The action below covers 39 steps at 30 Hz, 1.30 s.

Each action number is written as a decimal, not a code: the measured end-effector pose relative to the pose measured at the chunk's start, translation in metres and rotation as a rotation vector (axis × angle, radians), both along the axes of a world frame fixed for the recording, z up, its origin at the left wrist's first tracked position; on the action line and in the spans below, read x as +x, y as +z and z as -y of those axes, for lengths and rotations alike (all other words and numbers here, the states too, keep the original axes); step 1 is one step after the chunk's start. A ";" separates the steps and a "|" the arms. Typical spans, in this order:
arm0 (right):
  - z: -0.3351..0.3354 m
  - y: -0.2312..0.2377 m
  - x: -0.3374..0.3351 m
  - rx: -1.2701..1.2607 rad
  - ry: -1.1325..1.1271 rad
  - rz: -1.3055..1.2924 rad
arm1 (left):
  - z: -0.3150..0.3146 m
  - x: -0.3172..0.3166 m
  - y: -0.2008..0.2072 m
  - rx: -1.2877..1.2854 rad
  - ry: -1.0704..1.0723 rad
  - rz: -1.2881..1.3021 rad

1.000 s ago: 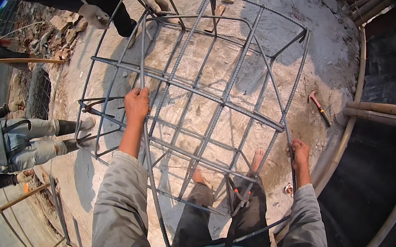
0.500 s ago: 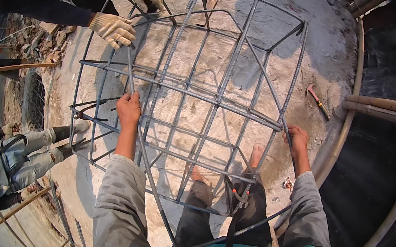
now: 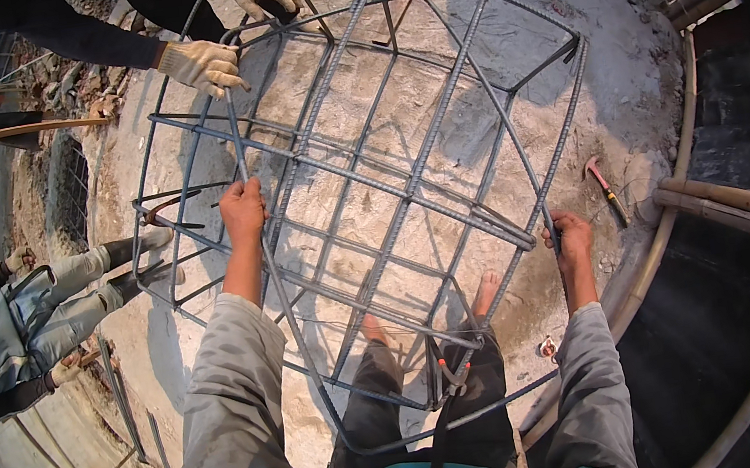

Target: The person assembles a metal rebar cage by tying wire around intersections of steel rods and using a hammer to straighten or position the metal components.

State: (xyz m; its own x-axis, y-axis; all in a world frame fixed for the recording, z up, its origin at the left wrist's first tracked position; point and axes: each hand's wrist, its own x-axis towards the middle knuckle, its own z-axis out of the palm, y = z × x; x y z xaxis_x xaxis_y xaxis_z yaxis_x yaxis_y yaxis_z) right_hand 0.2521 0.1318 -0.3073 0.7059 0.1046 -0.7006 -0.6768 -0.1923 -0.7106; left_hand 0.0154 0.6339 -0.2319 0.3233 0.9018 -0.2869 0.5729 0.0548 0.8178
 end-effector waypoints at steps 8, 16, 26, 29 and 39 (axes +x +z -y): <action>0.020 0.003 -0.016 0.049 0.267 0.110 | -0.004 -0.031 -0.010 -0.090 0.007 -0.022; 0.114 0.011 -0.142 -0.404 0.349 -0.241 | 0.011 -0.035 -0.015 -0.144 0.185 -0.022; 0.112 0.032 -0.130 -0.582 0.409 0.201 | 0.030 -0.052 0.034 -0.306 0.231 -0.004; 0.096 0.030 -0.094 -0.609 0.495 0.302 | 0.029 -0.056 0.049 -0.358 0.256 0.109; 0.061 0.012 0.036 -0.380 0.558 0.343 | 0.012 -0.015 0.031 -0.307 0.193 0.238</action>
